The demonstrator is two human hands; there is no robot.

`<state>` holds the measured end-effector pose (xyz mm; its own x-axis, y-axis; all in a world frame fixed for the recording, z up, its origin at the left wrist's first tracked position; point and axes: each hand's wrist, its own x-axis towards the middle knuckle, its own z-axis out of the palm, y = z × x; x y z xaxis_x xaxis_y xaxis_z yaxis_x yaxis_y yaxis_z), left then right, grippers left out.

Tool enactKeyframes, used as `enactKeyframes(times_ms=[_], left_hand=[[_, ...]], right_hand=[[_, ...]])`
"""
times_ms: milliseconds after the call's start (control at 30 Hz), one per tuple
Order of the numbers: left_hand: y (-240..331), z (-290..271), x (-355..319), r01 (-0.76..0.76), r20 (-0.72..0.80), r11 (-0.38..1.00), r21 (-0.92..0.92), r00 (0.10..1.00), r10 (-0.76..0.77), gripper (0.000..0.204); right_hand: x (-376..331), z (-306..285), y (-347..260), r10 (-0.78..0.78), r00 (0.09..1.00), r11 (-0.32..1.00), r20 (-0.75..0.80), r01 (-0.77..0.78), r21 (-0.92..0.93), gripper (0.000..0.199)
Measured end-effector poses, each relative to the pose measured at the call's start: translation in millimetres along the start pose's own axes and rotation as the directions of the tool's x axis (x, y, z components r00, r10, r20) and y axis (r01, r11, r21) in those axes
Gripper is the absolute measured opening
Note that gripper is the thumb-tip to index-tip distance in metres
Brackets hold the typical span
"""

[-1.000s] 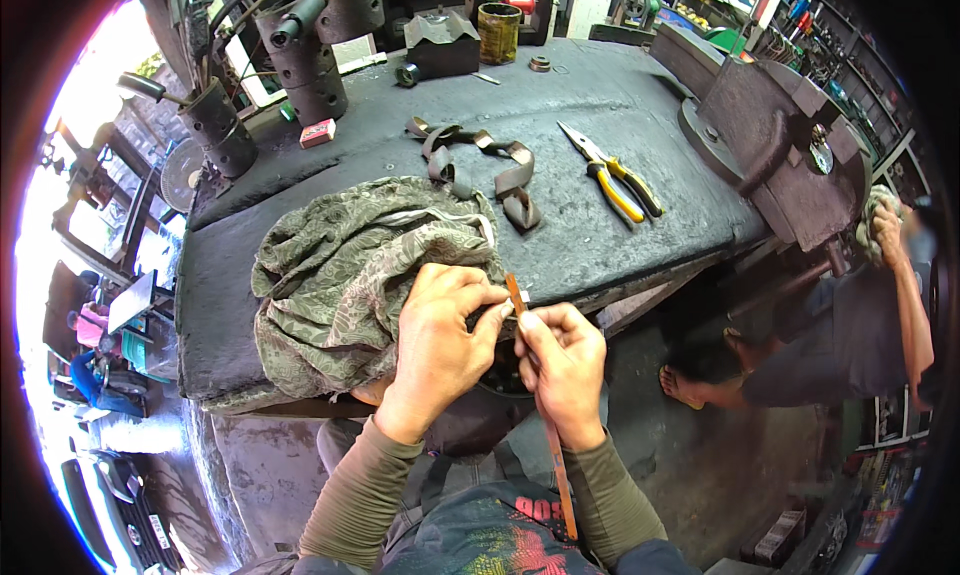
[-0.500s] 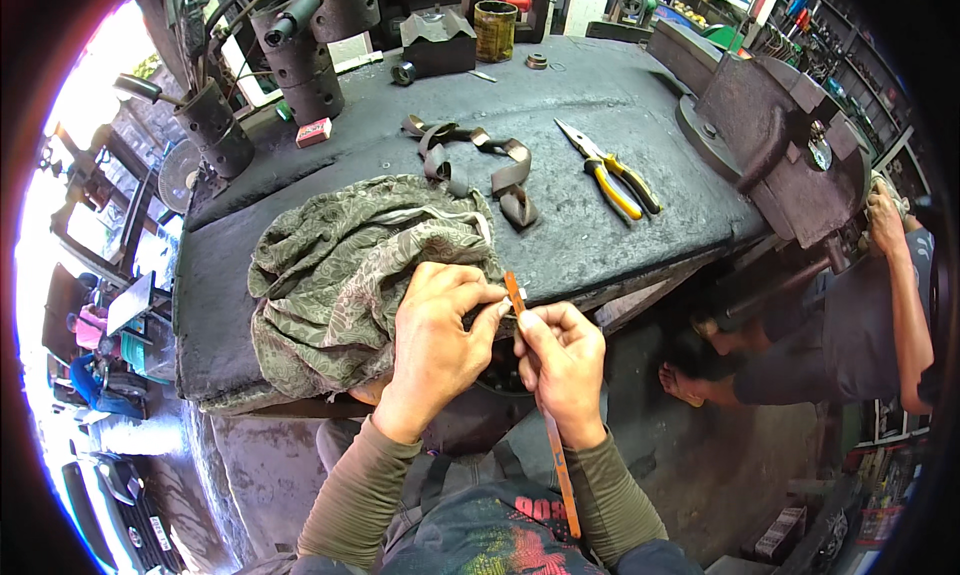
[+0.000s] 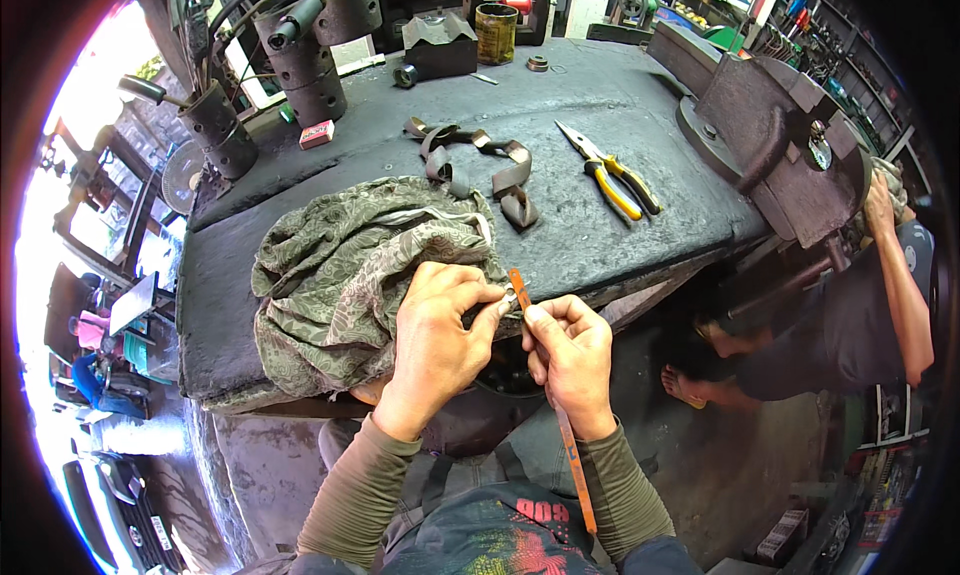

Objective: The person holds a small metal component and repeatedly inserts and removes a thin orange strip or wire, then handles a small metal piece and a dark strap-like object on the workbench. The person manipulates these items by hand without using tools.

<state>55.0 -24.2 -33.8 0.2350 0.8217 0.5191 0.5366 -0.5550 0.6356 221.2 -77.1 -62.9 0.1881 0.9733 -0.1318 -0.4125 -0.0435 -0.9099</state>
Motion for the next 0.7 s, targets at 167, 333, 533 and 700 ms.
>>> enactKeyframes(times_ms=[167, 333, 533, 700], left_hand=[[1.3, -4.0, 0.8, 0.004, 0.025, 1.000, 0.003, 1.000, -0.004, 0.017], [3.5, -4.4, 1.4, -0.011, 0.006, 1.000, 0.021, 1.000, 0.011, 0.018], [1.2, -1.1, -1.9, -0.057, -0.010, 0.998, 0.041, 0.998, 0.058, 0.018], [1.0, 1.7, -1.5, -0.069, -0.046, 0.997, 0.026, 0.997, 0.070, 0.017]], right_hand=[[-1.8, -3.1, 2.1, 0.011, 1.000, 1.000, 0.018, -0.011, -0.003, 0.014], [-3.7, -1.2, 2.8, 0.006, 1.000, 1.000, 0.013, -0.006, -0.012, 0.013], [-7.3, 1.7, 1.6, -0.017, 1.000, 1.000, 0.025, 0.017, -0.008, 0.012], [-13.0, 1.1, 6.2, -0.130, 0.991, 0.990, 0.022, 0.131, -0.058, 0.009]])
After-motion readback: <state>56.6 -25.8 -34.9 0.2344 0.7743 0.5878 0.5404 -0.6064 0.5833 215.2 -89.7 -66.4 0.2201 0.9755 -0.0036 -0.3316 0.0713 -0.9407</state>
